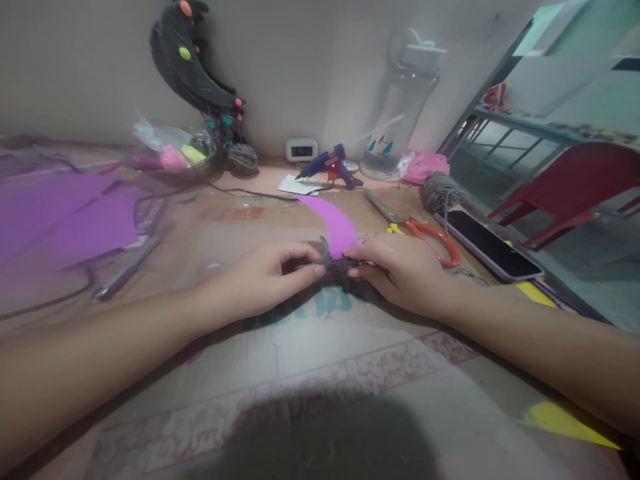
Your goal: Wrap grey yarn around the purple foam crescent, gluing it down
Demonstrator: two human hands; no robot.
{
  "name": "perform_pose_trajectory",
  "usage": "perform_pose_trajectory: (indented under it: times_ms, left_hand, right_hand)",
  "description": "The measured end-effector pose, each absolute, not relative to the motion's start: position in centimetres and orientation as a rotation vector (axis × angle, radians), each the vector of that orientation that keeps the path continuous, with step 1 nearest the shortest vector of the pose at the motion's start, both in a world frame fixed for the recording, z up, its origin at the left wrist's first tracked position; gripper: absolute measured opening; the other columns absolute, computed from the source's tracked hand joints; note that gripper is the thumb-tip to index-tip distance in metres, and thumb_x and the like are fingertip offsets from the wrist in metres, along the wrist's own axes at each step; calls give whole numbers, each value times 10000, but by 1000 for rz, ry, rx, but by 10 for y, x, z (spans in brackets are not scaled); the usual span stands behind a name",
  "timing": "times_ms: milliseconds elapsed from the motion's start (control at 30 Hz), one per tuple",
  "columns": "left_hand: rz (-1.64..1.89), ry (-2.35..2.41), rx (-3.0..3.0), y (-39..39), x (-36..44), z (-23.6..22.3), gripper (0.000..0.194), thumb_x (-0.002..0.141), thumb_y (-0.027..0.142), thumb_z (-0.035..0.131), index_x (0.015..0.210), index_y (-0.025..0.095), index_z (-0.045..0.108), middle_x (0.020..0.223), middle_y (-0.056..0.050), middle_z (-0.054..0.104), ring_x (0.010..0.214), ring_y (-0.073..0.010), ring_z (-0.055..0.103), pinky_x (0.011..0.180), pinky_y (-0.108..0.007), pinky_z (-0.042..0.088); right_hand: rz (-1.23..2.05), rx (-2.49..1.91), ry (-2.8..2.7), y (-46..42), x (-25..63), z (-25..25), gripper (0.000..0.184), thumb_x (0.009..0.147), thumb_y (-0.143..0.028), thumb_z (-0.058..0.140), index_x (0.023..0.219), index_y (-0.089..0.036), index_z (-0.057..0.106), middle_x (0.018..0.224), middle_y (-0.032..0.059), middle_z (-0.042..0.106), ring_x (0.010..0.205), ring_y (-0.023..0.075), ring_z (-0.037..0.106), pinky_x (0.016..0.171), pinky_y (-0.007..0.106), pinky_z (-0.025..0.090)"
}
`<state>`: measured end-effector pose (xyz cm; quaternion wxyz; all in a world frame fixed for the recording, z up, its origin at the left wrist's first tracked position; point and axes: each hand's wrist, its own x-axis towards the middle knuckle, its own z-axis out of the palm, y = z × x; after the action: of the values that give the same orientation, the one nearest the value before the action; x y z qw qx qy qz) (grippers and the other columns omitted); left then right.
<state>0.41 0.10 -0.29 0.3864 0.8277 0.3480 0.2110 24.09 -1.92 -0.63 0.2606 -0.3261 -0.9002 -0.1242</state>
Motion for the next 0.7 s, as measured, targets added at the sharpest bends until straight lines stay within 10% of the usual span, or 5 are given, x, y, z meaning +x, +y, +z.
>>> perform_pose_trajectory:
  times_ms: [700]
  left_hand:
    - [820, 1067, 2060, 2, 7, -5, 253, 900, 356, 499, 1011, 200, 664, 991, -38, 666, 897, -181, 600, 795, -290, 463]
  right_hand:
    - [-97, -761, -2454, -21, 242, -2, 422, 901, -565, 485, 788, -165, 561, 726, 48, 602, 667, 160, 527, 635, 279, 385]
